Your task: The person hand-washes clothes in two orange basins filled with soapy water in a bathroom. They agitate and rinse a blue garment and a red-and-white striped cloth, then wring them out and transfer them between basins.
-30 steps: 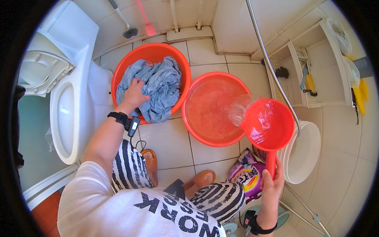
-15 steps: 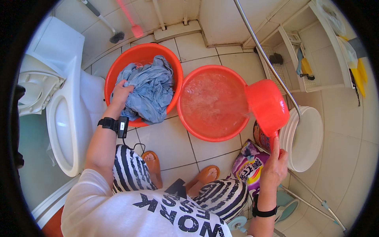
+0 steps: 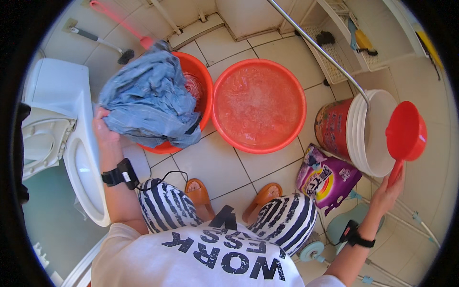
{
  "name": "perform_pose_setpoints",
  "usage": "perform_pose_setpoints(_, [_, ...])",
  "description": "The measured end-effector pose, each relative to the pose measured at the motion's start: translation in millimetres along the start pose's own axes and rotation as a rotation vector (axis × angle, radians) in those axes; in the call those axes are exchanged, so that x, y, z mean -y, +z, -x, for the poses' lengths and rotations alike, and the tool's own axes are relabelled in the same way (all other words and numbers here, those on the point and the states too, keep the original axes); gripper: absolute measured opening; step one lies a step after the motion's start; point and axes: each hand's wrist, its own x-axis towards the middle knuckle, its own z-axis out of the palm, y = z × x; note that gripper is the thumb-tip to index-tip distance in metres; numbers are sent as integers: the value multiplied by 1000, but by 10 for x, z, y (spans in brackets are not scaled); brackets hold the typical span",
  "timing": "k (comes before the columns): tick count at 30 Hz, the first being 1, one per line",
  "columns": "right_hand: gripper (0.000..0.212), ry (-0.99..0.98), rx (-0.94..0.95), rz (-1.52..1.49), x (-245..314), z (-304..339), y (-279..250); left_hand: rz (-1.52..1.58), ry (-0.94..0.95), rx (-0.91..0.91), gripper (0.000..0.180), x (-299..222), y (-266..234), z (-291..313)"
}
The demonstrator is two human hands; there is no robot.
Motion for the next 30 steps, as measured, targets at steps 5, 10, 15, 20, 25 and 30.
perform_pose_setpoints(5, [51,222,347,31,-542,-104,380,43,113,-1,14,-1113,148,-136])
perform_pose_setpoints(10, [50,151,363,242,-458,-158,532,138,193,-136,18,-2224,227,-206])
perform_pose_setpoints(15, [47,-216,-20,323,36,-235,492,181,308,-50,20,-2536,463,-162])
perform_pose_setpoints(20, [37,-338,3,-56,800,-255,373,163,348,5,25,-2485,951,16])
perform_pose_setpoints(25, [28,-397,109,-409,1519,-121,566,100,411,38,30,-2328,1407,529])
perform_pose_setpoints(30, [40,-97,645,-831,1868,-66,803,115,207,299,21,-1937,1648,957])
